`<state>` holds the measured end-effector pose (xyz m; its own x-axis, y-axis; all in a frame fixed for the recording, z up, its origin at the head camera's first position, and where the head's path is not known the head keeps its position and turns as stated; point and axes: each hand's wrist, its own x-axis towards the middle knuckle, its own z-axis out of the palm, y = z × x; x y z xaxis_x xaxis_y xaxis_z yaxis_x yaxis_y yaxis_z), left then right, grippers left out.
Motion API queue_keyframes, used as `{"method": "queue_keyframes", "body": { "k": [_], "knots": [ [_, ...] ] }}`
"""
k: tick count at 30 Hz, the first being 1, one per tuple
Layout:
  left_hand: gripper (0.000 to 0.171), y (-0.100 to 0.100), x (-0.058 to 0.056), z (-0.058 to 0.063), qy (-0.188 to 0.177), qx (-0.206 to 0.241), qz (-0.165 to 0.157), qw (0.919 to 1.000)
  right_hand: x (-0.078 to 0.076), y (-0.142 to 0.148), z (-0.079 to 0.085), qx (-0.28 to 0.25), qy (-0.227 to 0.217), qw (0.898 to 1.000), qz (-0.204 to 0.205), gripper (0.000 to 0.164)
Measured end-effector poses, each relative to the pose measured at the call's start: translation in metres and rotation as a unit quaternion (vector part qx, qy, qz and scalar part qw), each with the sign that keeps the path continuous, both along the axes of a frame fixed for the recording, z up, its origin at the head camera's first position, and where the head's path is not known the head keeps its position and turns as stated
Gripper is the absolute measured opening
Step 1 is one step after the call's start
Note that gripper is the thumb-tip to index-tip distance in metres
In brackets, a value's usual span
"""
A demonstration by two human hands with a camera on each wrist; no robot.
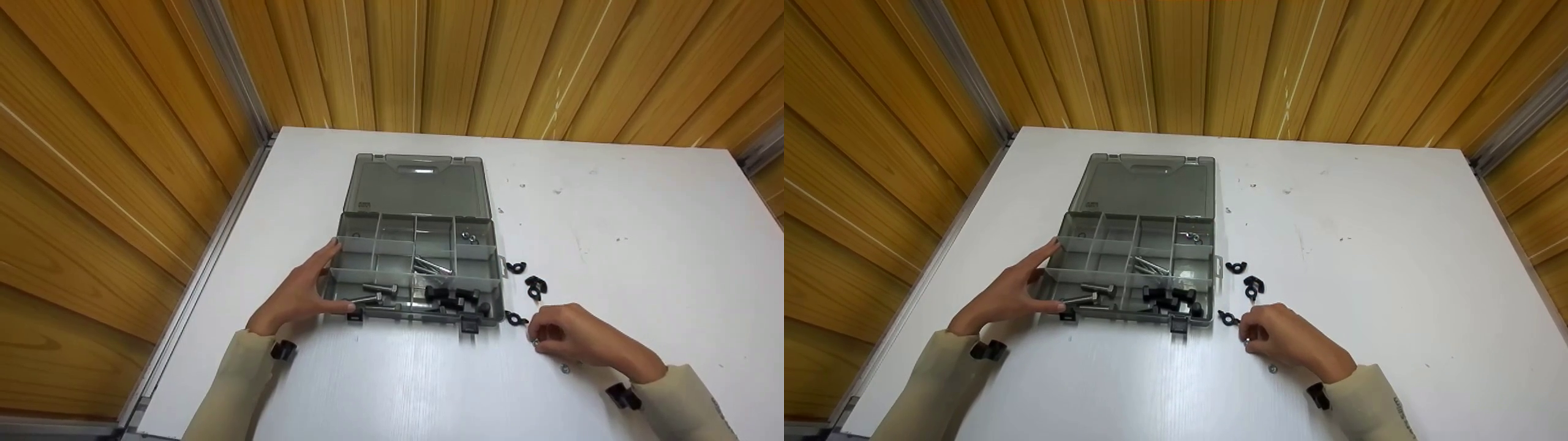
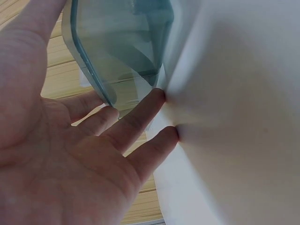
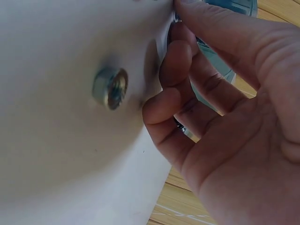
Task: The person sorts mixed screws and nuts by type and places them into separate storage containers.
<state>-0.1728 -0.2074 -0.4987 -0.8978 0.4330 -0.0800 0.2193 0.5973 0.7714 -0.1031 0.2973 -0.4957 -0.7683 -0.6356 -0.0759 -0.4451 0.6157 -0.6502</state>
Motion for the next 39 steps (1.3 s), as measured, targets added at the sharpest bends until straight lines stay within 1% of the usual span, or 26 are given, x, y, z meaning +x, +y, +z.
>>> {"method": "queue_keyframes", "body": {
  "k": [5, 8, 11, 13, 16, 19, 23, 26, 30, 33, 35, 39],
  "knots": [
    [0.124, 0.0, -0.001, 0.0, 0.002, 0.0, -0.001, 1.0, 0.0, -0.001, 0.001, -0.002, 0.001, 1.0, -0.004, 0.023],
    [0.124, 0.0, -0.001, -0.001, 0.003, -0.001, 0.0, 1.0, -0.002, -0.002, 0.005, 0.001, -0.005, 1.0, -0.01, 0.021],
    [0.124, 0.0, -0.001, -0.002, 0.003, -0.001, 0.0, 1.0, -0.004, -0.003, 0.01, 0.002, 0.002, 1.0, -0.012, 0.02],
    [0.124, 0.0, -0.001, -0.002, 0.002, 0.0, 0.0, 1.0, -0.006, -0.004, 0.014, -0.003, 0.016, 1.0, -0.005, 0.02],
    [0.124, -0.001, -0.001, -0.002, -0.002, -0.001, 0.001, 1.0, -0.011, -0.006, 0.02, -0.019, 0.052, 0.998, 0.01, 0.022],
    [0.124, 0.0, -0.001, -0.002, -0.005, -0.002, 0.001, 1.0, -0.017, -0.008, 0.027, -0.028, 0.09, 0.995, 0.015, 0.021],
    [0.124, 0.0, -0.001, -0.001, -0.011, -0.007, 0.003, 0.9999, -0.027, -0.014, 0.038, -0.012, 0.124, 0.992, -0.005, 0.019],
    [0.124, 0.0, -0.001, -0.001, -0.01, -0.008, 0.005, 0.9999, -0.039, -0.02, 0.047, -0.001, 0.13, 0.991, -0.02, 0.02],
    [0.125, 0.0, -0.001, -0.001, -0.01, -0.004, 0.007, 0.9999, -0.059, -0.028, 0.055, 0.004, 0.14, 0.99, -0.033, 0.028],
    [0.125, 0.0, -0.001, -0.001, -0.015, -0.004, 0.008, 0.9998, -0.072, -0.035, 0.057, 0.009, 0.143, 0.989, -0.04, 0.037],
    [0.125, 0.0, 0.0, -0.001, -0.011, -0.004, 0.005, 0.9999, -0.078, -0.038, 0.057, 0.012, 0.142, 0.989, -0.041, 0.046],
    [0.124, 0.0, 0.0, 0.0, 0.002, -0.002, -0.003, 1.0, -0.083, -0.042, 0.053, 0.008, 0.115, 0.993, -0.04, 0.067]
  ]
}}
